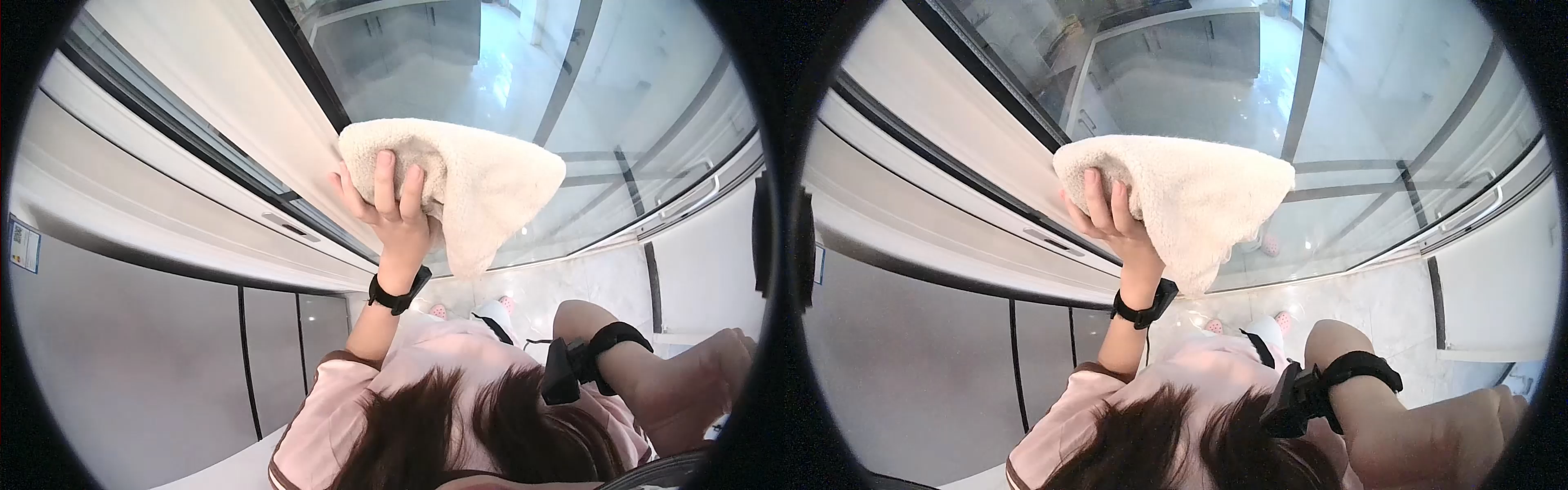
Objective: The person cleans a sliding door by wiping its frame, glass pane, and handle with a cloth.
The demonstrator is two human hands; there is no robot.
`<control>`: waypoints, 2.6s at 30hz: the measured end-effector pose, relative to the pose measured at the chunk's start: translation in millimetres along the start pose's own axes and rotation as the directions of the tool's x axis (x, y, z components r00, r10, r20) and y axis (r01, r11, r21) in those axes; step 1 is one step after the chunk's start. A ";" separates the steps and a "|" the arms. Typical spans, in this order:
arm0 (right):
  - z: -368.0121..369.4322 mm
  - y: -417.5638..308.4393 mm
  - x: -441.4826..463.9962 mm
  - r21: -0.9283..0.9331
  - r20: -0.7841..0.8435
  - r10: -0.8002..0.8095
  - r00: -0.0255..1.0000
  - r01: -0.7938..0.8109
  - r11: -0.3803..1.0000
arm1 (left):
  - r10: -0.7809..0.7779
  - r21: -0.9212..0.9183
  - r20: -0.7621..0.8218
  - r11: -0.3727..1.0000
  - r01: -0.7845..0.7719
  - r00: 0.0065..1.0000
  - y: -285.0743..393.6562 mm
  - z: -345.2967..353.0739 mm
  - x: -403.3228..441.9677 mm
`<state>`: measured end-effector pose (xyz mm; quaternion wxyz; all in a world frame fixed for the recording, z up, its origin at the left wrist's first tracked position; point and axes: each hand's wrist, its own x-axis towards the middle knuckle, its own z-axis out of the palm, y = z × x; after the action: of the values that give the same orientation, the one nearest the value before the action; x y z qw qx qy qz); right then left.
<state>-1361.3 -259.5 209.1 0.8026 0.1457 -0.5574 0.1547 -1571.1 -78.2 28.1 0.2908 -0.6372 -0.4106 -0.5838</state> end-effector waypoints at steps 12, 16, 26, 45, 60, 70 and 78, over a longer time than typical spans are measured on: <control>-6.2 9.1 3.3 -0.053 0.037 -0.157 0.987 0.159 0.986 | -0.053 0.010 -0.019 0.999 0.053 0.998 18.3 8.7 1.0; -16.2 12.9 3.5 -0.066 0.046 -0.238 0.970 0.241 0.968 | -0.081 -0.048 0.075 0.995 0.085 0.994 31.6 13.0 0.4; -71.9 37.4 -15.3 -0.787 0.351 -0.786 0.509 0.615 0.047 | -0.057 -0.023 0.153 0.998 0.061 0.987 90.2 49.9 -4.0; -302.4 29.3 -82.6 -0.991 0.096 0.534 0.840 0.027 0.135 | 0.262 0.094 0.183 0.955 -0.282 0.948 245.2 143.6 20.2; -222.2 111.8 -109.9 -0.894 0.359 0.372 0.856 0.201 0.401 | -0.056 0.036 0.137 0.998 0.051 0.989 158.4 87.1 -11.9; -155.4 149.7 -178.4 -0.808 0.547 0.459 0.700 0.297 0.510 | -0.067 0.076 0.142 0.995 0.057 0.988 52.1 34.4 -68.8; -69.5 186.4 -157.8 -0.767 0.549 0.433 0.715 0.226 0.600 | 0.061 0.338 0.032 0.939 -0.068 0.998 1.3 -15.7 -8.9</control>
<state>-1431.1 -75.3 48.9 0.4998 -0.2145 -0.8299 -0.1241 -1577.8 -93.9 21.8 0.4109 -0.5967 -0.4869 -0.4879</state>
